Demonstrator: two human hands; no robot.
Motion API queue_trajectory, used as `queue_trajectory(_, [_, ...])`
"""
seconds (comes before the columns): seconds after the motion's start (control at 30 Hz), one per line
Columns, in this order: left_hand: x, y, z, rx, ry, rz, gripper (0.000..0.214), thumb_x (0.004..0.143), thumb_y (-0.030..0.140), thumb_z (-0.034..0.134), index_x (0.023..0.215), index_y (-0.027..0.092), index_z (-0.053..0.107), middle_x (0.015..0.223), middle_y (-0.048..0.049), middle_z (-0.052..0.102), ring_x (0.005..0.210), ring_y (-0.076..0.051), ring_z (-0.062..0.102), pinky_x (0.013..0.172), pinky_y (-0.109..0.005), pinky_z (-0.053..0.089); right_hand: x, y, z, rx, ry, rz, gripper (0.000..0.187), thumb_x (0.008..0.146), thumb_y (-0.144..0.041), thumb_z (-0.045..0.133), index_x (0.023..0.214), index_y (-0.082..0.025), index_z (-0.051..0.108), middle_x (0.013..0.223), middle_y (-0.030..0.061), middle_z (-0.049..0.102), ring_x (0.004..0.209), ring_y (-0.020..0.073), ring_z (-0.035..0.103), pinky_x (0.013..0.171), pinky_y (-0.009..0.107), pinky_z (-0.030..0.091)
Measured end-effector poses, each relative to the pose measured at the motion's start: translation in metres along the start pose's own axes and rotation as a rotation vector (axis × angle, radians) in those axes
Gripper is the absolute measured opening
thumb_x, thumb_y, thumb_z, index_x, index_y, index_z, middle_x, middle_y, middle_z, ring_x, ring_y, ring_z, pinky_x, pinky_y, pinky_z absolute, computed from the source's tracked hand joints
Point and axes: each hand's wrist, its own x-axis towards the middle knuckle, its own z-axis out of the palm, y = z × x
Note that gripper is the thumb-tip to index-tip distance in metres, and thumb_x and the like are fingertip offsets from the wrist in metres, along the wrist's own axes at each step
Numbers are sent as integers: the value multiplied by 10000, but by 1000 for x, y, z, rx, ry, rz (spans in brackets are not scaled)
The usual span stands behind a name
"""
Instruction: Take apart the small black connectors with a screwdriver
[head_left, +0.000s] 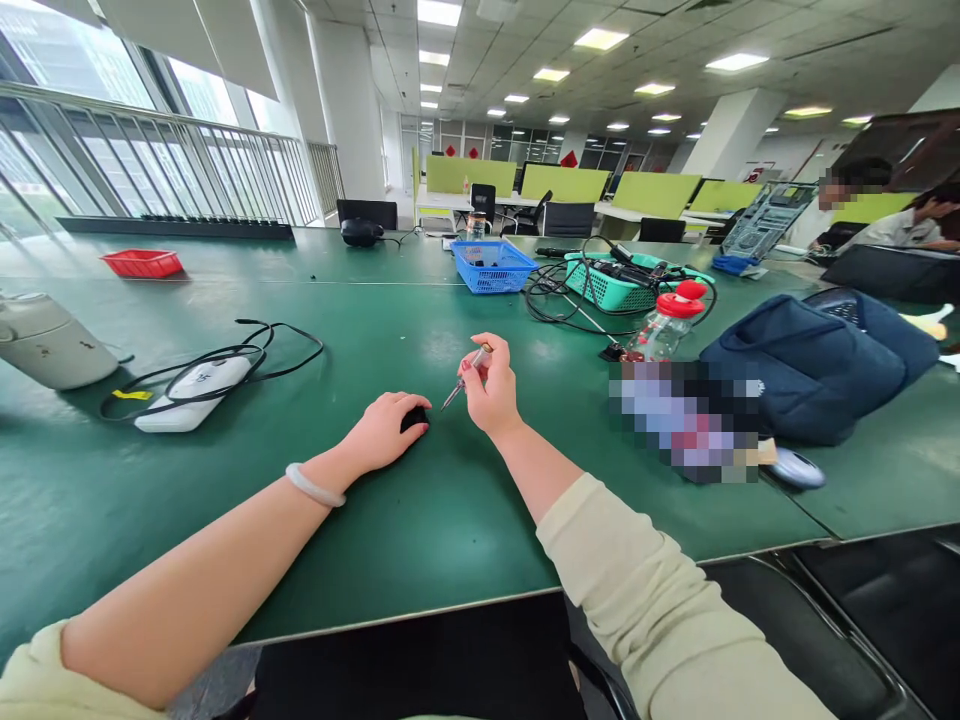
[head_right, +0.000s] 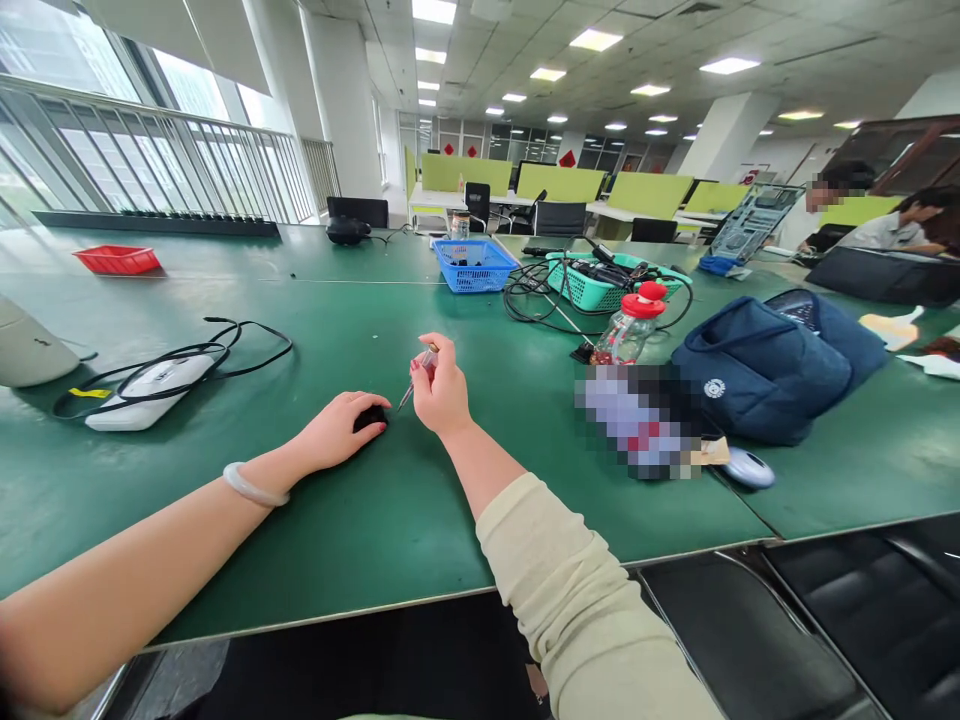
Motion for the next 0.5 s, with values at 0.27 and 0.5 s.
queue_trajectory(0.27, [-89,-40,-39,141,-2,-188,465,859,553,420,1203,286,584,1260,-55,613,1208,-278,507,1098,-465,373,0,3,3,-66,-37,70,311,905,-240,456,1209,-250,392,794,-3,620,645,154,601,647,309,502])
queue_trajectory(0.5, [-177,-122,-81,519,93,-468,537,908,481,243,1254,191,533,1301,-100,583,1180,-261,533,1083,-432,358,-1,3,5,-77,-72,152,320,896,-228,456,1211,-251,404,765,-13,611,641,162,604,667,321,497])
